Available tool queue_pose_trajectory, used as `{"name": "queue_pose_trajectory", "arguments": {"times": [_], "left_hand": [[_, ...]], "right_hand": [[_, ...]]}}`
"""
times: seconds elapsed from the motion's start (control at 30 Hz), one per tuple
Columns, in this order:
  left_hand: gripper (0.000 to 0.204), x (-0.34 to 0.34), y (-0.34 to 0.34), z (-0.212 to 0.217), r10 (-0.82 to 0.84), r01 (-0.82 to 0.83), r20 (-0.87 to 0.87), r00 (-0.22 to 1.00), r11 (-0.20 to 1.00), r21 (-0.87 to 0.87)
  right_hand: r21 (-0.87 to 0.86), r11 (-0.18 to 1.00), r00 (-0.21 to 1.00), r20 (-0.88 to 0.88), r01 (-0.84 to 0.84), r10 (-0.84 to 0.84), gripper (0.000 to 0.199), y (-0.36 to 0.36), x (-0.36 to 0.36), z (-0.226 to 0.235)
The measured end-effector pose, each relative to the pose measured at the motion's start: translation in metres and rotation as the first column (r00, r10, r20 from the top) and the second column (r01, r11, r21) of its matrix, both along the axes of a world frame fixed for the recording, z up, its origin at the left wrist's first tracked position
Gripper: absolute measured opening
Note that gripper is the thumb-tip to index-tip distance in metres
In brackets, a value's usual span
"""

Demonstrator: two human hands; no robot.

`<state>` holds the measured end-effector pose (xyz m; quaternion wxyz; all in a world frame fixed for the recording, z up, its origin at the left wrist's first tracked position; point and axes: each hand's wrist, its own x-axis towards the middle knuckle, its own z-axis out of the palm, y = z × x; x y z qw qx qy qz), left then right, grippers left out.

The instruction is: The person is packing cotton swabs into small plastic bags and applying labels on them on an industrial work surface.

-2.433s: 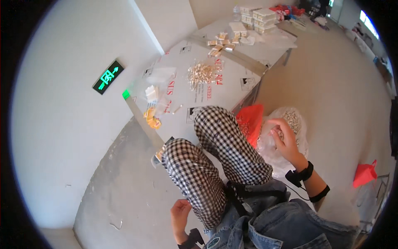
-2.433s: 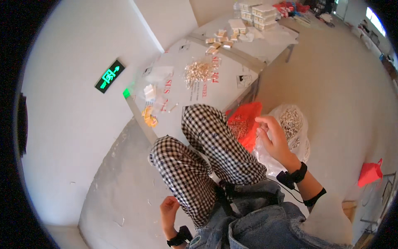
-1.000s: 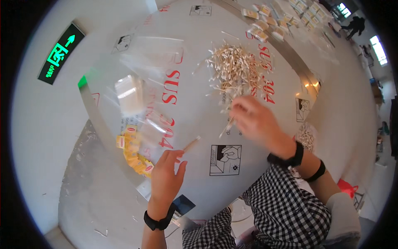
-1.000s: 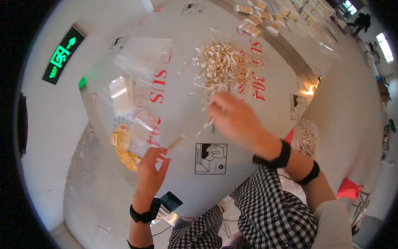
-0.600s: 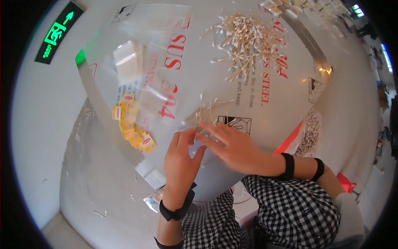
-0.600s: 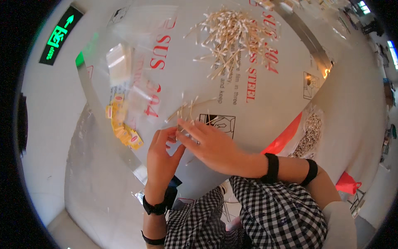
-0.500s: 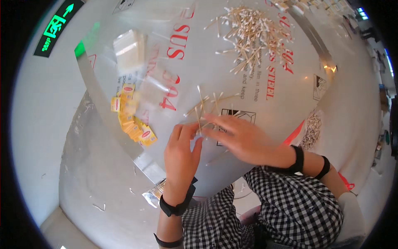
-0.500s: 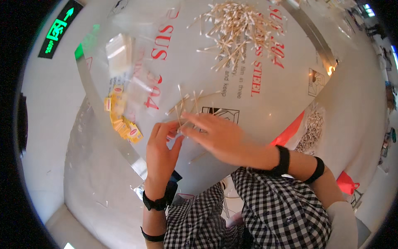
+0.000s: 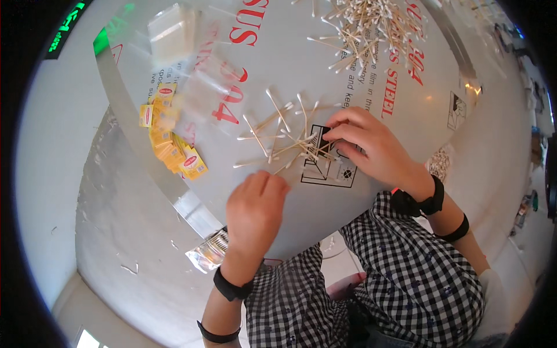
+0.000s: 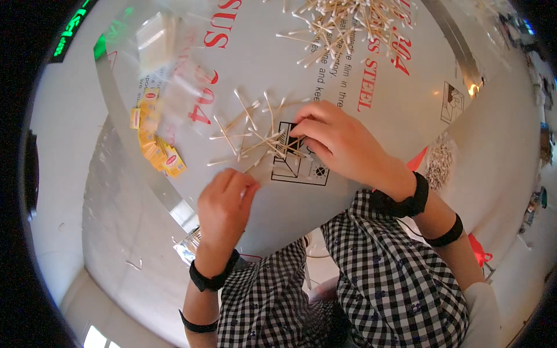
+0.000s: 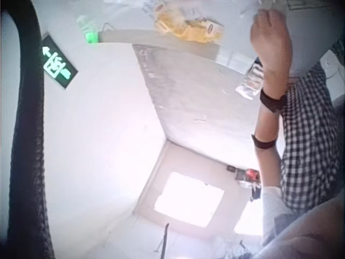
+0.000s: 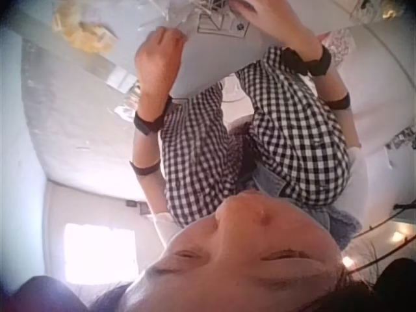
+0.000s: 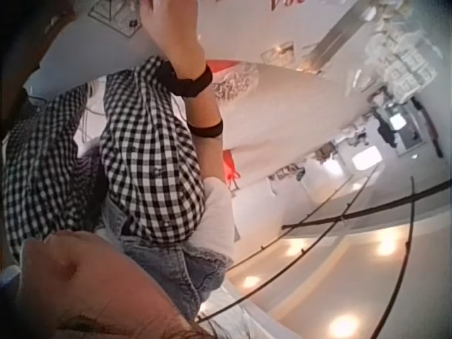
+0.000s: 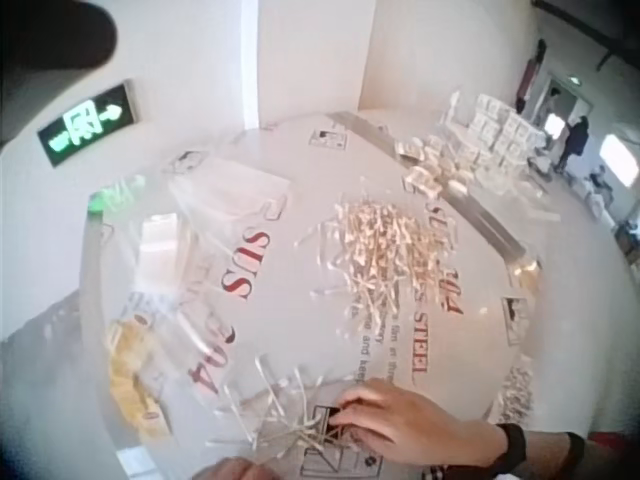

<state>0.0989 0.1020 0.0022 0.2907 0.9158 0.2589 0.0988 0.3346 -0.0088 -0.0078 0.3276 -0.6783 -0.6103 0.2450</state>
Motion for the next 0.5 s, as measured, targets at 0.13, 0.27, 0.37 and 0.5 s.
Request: {"name": "queue_pose_trajectory", "arguments": {"times": [0.13,0.27,0.37,0.5], "left_hand": [[0.015,0.000,0.018,-0.004,0.041,-0.042,0.028,0.999,0.999,0.008],[0.016,0.010,0.032,0.003,0.099,-0.095,0.076,0.992,0.994,-0.047],[0.015,0.016,0.044,0.007,0.143,-0.146,0.105,0.984,0.989,0.025],[0.015,0.019,0.051,0.012,0.193,-0.194,0.095,0.977,0.981,0.004]], "right_hand": [[0.003,0.999,0.996,-0.071,0.045,-0.045,0.020,0.010,0.000,-0.006],[0.158,0.985,0.988,0.147,-0.065,0.041,0.016,0.037,0.012,-0.005],[0.188,0.960,0.942,0.306,-0.206,0.142,0.016,0.057,0.014,-0.012],[0.184,0.952,0.931,0.318,-0.244,0.177,0.015,0.064,0.017,-0.017]]}}
